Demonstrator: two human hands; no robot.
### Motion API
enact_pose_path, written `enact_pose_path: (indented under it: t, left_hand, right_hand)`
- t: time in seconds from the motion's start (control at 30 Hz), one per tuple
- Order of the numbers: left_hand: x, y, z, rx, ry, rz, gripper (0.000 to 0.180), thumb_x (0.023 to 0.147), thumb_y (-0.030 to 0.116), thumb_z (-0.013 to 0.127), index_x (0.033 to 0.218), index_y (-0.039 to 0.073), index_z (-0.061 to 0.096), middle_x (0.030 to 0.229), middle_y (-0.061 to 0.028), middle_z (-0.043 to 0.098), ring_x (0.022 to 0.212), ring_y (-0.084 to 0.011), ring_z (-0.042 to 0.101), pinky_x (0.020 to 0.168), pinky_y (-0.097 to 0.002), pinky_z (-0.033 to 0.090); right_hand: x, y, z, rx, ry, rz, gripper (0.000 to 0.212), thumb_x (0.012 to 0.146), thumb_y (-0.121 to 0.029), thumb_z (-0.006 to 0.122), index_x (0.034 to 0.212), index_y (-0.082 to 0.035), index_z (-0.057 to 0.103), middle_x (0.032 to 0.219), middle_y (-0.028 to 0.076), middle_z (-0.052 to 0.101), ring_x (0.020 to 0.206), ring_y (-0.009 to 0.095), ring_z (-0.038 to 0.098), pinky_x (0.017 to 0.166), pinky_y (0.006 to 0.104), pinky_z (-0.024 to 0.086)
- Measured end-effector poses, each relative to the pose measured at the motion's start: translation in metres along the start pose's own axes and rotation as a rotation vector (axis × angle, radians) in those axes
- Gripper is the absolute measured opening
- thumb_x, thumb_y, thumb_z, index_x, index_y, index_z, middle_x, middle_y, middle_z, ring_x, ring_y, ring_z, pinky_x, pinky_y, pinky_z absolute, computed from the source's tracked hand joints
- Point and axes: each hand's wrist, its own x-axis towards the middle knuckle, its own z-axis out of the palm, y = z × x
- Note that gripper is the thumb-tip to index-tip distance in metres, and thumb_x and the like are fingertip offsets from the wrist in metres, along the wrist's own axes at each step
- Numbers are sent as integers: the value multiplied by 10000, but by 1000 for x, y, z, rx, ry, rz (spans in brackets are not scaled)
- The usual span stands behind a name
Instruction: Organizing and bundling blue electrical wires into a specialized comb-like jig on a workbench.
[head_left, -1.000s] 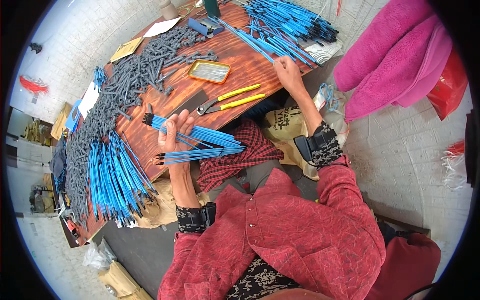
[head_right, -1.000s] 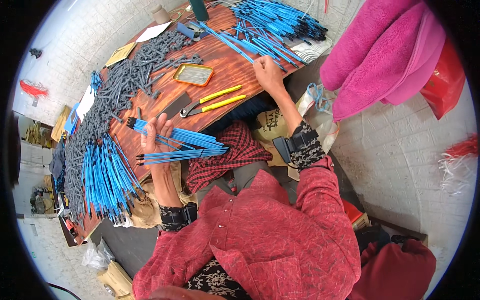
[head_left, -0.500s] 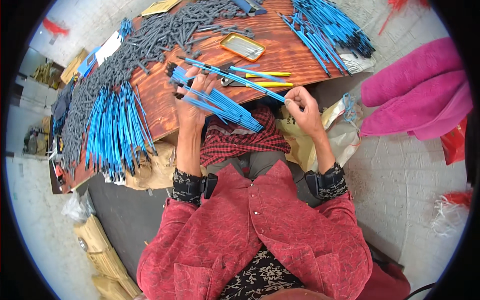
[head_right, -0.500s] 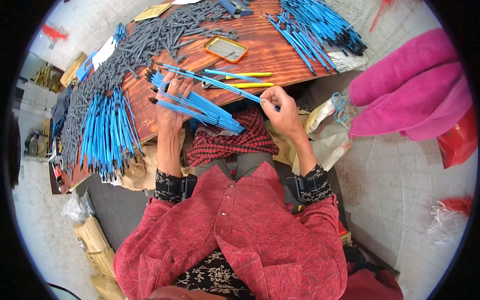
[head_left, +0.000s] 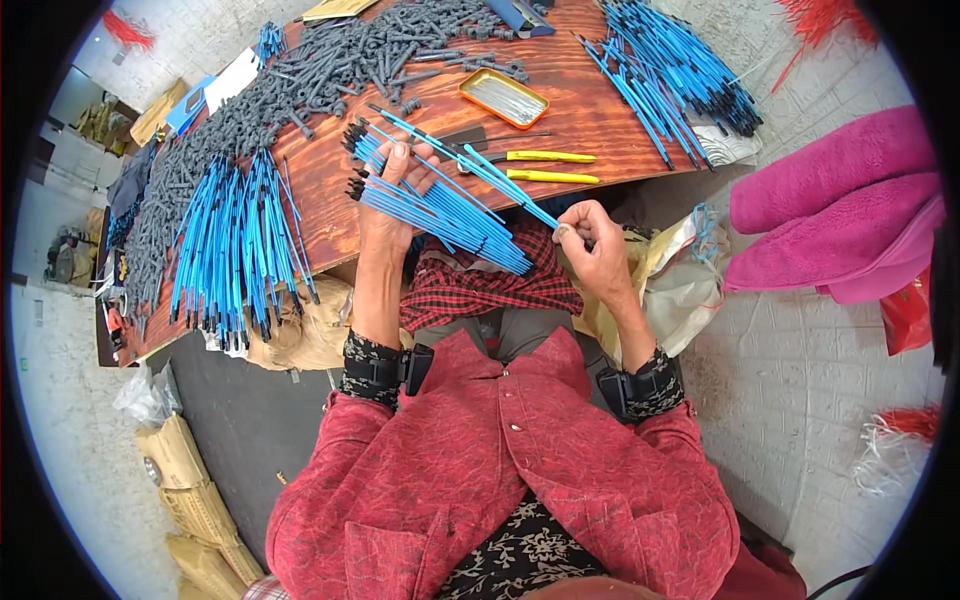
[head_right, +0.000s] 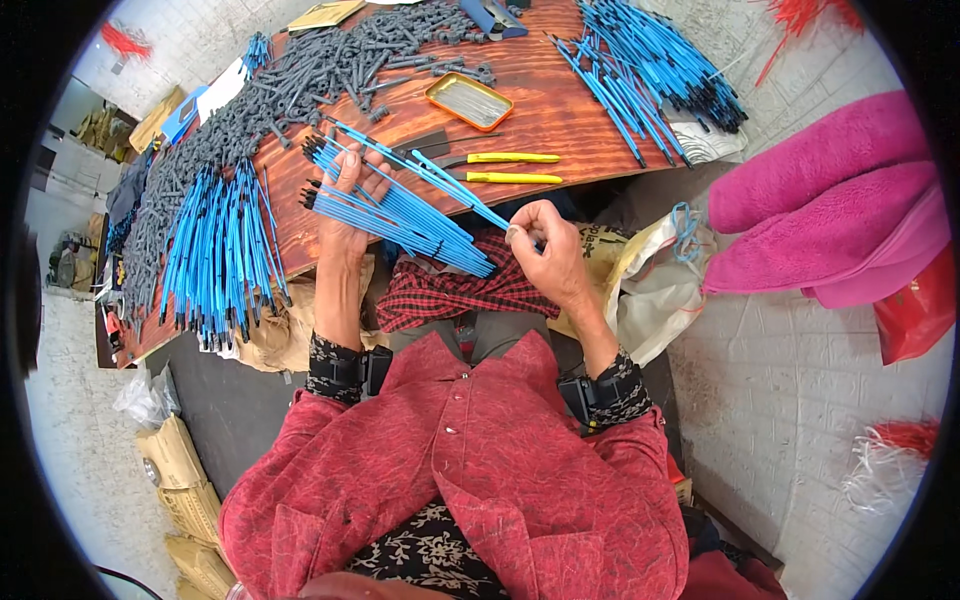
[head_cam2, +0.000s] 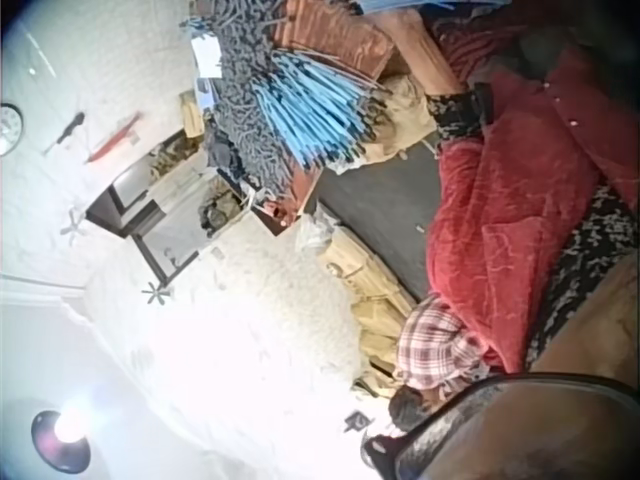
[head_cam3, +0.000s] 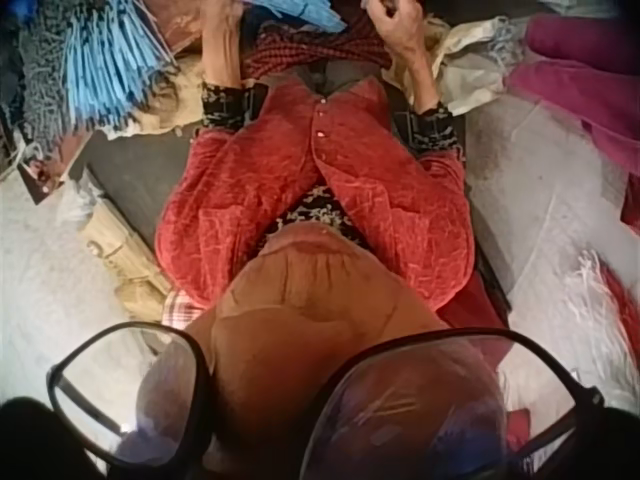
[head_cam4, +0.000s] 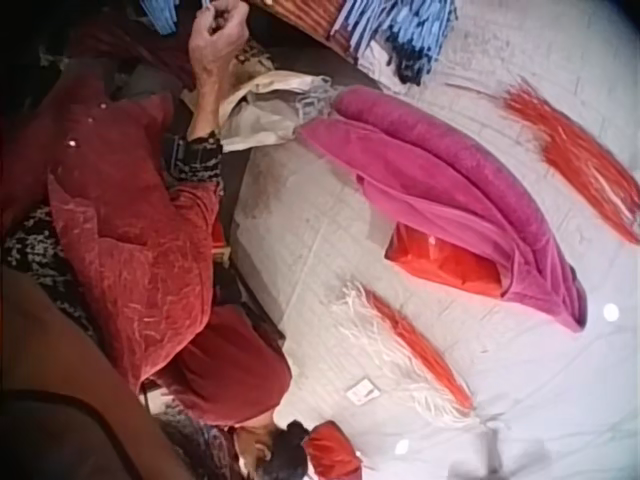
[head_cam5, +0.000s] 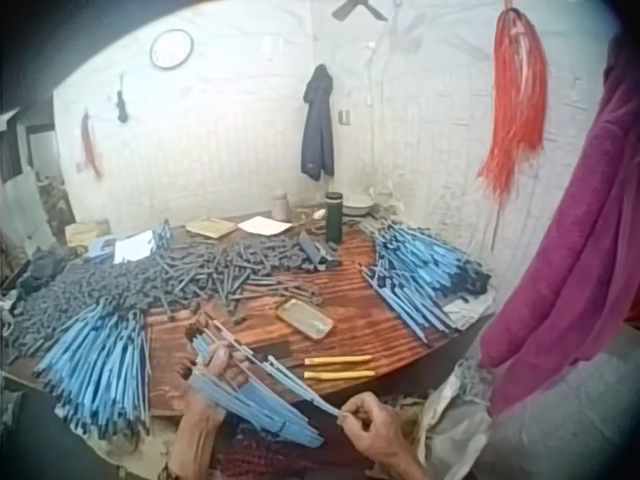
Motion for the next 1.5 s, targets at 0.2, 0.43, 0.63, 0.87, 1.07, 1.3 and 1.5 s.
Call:
enact_pose_path:
  t: [0.2,0.43,0.63,0.87,1.07,1.3,1.5]
  left_hand:
    - [8,-3,-12,34,-80,-17,154,926,198,732,975,100,624,874,-58,691,833,-199,702,761,-355,613]
    - [10,-5,-13,-7,-128,-12,122,929,180,728,908,115,628,794,-30,675,754,-165,690,691,-318,600]
    - [9,-4,-6,10,-52,-42,125,945,201,710,944,107,628,786,-30,671,762,-171,691,691,-312,595]
    - [10,-6,-14,-5,-75,1,207,919,238,745,1015,120,604,885,-34,674,803,-170,689,706,-290,576]
    - [9,-1,-11,31,-144,-41,179,921,181,730,1030,117,603,882,-37,671,807,-170,692,714,-297,580]
    - [1,-4,-6,-2,-72,18,257,894,134,753,1097,89,601,950,-90,706,861,-194,709,743,-332,610]
    - [-3,0,-13,-95,-181,-48,293,897,117,740,1132,87,567,1112,-148,697,915,-233,705,816,-380,621]
  right_hand:
    - [-5,-6,3,-66,-3,-75,100,847,-24,664,899,-14,579,683,28,620,572,75,555,524,255,432]
    - [-12,-6,7,-117,103,-33,111,853,-6,673,919,-14,584,709,22,629,580,56,559,527,239,433]
    - [-18,-7,27,236,181,53,102,895,18,659,961,-10,586,799,-4,648,638,22,561,580,203,446]
    - [-22,-18,23,42,95,31,173,884,16,684,1038,-2,609,808,-8,648,636,9,541,568,196,430]
    - [-20,-11,23,80,194,38,144,898,25,665,1026,8,601,807,-7,646,636,13,540,568,194,434]
    - [-25,7,32,538,91,370,121,948,-40,614,1063,-23,581,834,34,655,570,5,463,486,175,355]
    - [-26,26,27,737,-60,546,148,941,-82,624,1079,-64,576,838,37,643,545,29,434,455,182,315]
